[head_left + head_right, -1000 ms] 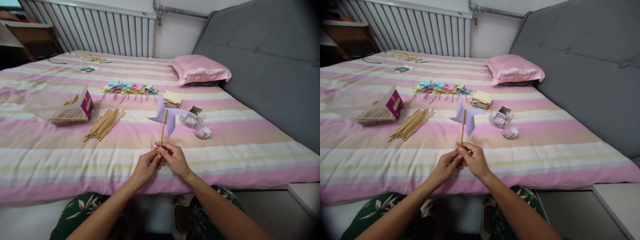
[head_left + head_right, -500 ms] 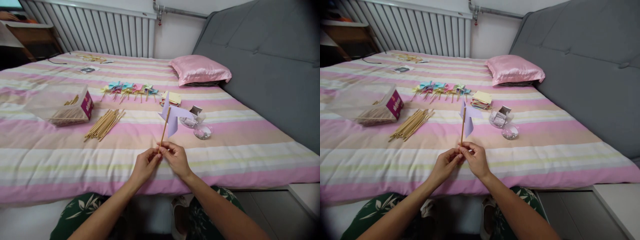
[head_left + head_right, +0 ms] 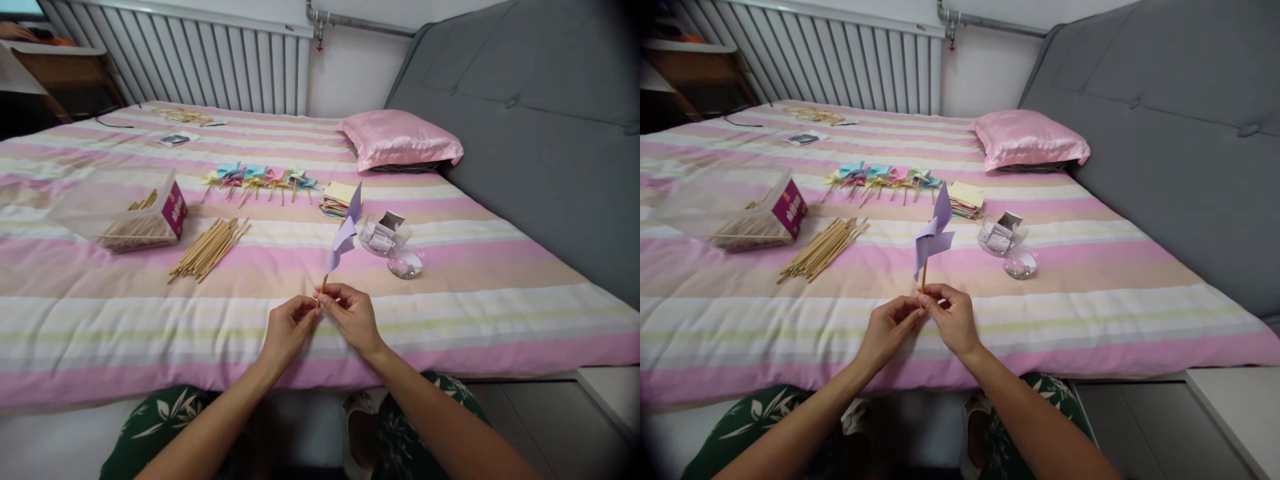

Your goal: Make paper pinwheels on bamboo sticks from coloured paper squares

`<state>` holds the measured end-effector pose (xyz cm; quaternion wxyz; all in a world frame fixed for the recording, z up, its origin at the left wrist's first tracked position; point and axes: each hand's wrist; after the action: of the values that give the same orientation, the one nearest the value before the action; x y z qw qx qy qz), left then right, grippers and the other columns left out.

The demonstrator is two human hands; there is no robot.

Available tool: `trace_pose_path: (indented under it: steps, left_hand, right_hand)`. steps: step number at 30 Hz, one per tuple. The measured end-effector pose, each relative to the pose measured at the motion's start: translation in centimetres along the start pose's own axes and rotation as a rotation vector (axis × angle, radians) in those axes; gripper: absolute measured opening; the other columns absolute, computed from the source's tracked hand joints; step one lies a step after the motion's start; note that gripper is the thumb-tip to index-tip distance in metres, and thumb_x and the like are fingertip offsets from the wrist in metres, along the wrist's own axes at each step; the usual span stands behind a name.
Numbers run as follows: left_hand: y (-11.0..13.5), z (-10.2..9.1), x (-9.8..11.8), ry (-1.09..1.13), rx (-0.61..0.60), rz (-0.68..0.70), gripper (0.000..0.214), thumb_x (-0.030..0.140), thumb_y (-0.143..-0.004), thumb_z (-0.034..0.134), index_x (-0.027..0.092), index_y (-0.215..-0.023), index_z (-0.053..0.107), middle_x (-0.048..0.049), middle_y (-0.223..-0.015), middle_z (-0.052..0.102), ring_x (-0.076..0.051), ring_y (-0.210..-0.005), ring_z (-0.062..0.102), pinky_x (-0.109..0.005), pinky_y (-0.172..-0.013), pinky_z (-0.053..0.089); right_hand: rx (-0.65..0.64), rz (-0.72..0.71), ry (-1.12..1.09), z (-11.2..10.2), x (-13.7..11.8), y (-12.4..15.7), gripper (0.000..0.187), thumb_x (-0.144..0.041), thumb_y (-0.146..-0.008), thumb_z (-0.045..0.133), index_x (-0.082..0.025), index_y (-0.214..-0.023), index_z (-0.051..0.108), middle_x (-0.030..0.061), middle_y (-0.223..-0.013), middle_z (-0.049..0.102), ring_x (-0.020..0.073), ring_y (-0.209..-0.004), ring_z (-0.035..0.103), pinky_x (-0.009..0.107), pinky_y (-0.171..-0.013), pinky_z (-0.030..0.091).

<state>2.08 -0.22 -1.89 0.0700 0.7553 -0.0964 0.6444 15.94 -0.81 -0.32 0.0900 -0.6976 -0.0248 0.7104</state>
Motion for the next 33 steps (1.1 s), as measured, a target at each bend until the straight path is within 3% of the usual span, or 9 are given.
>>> trace_pose_path:
  steps: [11,18,33]
  left_hand:
    - [0.0,0.1,-0.3,-0.043,-0.026,0.039,0.021,0.029,-0.081,0.056,0.014,-0.091,0.066,-0.0058,-0.081,0.069,-0.016,-0.071,0.06,-0.024,-0.065,0.046]
    - [0.1,0.0,0.1,-0.056,-0.019,0.015,0.016,0.028,-0.077,0.06,0.014,-0.08,0.065,-0.0057,-0.076,0.069,-0.016,-0.069,0.062,-0.025,-0.064,0.047]
    - [1.3,-0.7,2.4,-0.181,-0.044,0.228,0.015,0.027,-0.08,0.059,0.015,-0.075,0.066,-0.002,-0.066,0.068,-0.012,-0.059,0.06,-0.019,-0.056,0.045]
  right_hand:
    - [-0.002,0.03,0.038,0.0,0.1,0.0,0.02,-0.033,-0.076,0.065,-0.016,-0.086,0.07,0.0054,-0.083,0.071,0.0155,-0.073,0.065,0.023,-0.061,0.05]
    - [-0.003,0.039,0.066,0.1,-0.1,0.1,0.021,-0.035,-0.075,0.066,-0.016,-0.084,0.07,0.0056,-0.081,0.072,0.015,-0.068,0.064,0.024,-0.06,0.05]
    - [-0.181,-0.039,0.007,-0.6,-1.8,0.9,0.017,-0.032,-0.074,0.068,-0.016,-0.079,0.07,0.0055,-0.075,0.069,0.0162,-0.068,0.062,0.027,-0.064,0.049]
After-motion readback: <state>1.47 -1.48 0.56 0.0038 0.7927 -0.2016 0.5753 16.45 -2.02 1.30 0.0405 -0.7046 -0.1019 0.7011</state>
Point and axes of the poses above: each hand's wrist, its own y-axis away from the middle knuckle, its own z-axis out of the palm, x = y × z
